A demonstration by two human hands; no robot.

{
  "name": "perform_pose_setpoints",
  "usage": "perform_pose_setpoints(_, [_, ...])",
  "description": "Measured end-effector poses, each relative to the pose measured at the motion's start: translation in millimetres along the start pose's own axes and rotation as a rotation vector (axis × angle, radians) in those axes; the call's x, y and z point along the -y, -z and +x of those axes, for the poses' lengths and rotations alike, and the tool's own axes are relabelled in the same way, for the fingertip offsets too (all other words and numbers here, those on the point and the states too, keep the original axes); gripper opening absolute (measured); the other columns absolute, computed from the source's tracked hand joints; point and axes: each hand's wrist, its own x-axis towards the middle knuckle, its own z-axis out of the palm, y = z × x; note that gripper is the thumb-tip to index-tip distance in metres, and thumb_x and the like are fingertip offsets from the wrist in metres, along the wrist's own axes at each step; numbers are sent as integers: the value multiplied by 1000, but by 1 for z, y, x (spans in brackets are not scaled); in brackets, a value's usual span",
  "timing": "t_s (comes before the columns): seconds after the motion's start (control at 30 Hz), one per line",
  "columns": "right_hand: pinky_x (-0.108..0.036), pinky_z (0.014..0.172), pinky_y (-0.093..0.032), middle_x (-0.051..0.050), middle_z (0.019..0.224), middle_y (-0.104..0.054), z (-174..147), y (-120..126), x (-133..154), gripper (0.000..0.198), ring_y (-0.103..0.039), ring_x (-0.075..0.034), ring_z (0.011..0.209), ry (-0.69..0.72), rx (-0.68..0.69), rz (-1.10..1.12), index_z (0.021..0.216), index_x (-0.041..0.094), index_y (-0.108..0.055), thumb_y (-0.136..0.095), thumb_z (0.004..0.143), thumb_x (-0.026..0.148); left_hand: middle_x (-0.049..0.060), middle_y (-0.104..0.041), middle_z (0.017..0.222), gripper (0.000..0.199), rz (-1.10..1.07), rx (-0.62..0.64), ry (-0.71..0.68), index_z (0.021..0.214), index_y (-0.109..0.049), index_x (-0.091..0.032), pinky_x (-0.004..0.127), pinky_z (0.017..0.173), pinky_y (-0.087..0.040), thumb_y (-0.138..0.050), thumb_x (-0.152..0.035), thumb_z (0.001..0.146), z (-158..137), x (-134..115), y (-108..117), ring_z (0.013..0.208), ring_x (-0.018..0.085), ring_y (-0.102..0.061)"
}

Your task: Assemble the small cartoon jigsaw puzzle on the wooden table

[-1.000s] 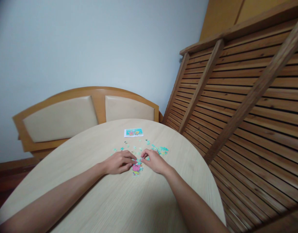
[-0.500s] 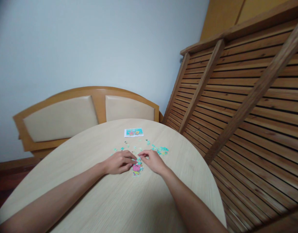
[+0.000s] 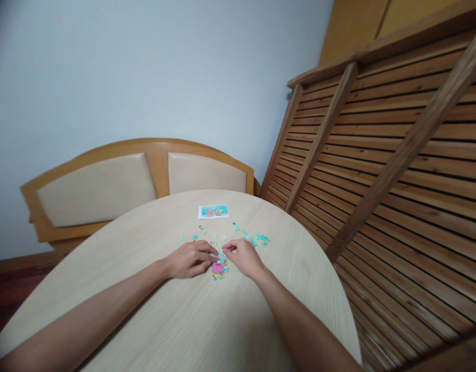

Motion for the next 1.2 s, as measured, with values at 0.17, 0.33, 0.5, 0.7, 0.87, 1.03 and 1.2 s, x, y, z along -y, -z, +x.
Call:
perform_pose_setpoints(0.17, [-32, 80, -53, -7, 88, -79, 1, -2, 0, 18, -72, -23, 83, 4, -22, -35, 88, 19, -79, -63, 85, 26, 7, -69, 118, 30, 4, -10, -12, 117, -70, -24, 33, 98, -49, -49, -22, 96, 0, 2, -1, 108, 21, -64])
perform_pose_setpoints(0.33, [-32, 80, -52, -7, 88, -79, 1, -1, -1, 19, -72, -23, 84, 4, -6, -33, 88, 20, -79, -62, 86, 27, 7, -69, 118, 30, 7, -4, -9, 117, -70, -24, 34, 97, -49, -49, -22, 96, 0, 1, 0, 108, 21, -64])
perform_pose_setpoints(0.5, [-31, 79, -51, -7, 89, -78, 1, 2, -1, 21, -71, -22, 84, -16, 23, 9, 89, 18, -78, -60, 87, 30, 7, -69, 119, 30, 11, 5, 0, 118, -70, -24, 33, 97, -49, -49, -22, 96, 0, 0, 0, 108, 21, -63])
perform_pose_setpoints(0.7, [-31, 80, -51, -6, 88, -78, 1, 2, -1, 23, -71, -21, 84, -3, 66, 0, 85, 18, -78, -60, 88, 32, 7, -69, 119, 29, 13, 3, 6, 117, -70, -24, 34, 97, -49, -50, -22, 95, 0, 1, -1, 108, 21, -64])
perform_pose_setpoints(0.87, [-31, 80, -52, -6, 88, -79, 1, 3, -1, 20, -72, -22, 83, 22, 75, -11, 85, 19, -78, -61, 87, 29, 7, -69, 119, 30, 12, 9, 3, 118, -70, -24, 34, 97, -49, -50, -22, 95, 0, 0, 0, 108, 21, -64])
perform_pose_setpoints(1.03, [-31, 80, -51, -5, 86, -79, 0, 3, -2, 17, -72, -21, 82, 50, 65, -47, 83, 20, -79, -63, 85, 26, 7, -69, 119, 30, 17, 10, 7, 117, -70, -24, 34, 97, -49, -49, -22, 95, 0, 0, 0, 107, 21, -64])
perform_pose_setpoints(1.2, [-32, 82, -48, -4, 85, -78, -2, 7, 4, 13, -70, -21, 83, 72, 56, -104, 84, 21, -78, -66, 84, 25, 7, -68, 119, 30, 15, 11, 8, 117, -70, -24, 34, 97, -49, -49, -22, 95, 0, 0, -1, 108, 21, -64])
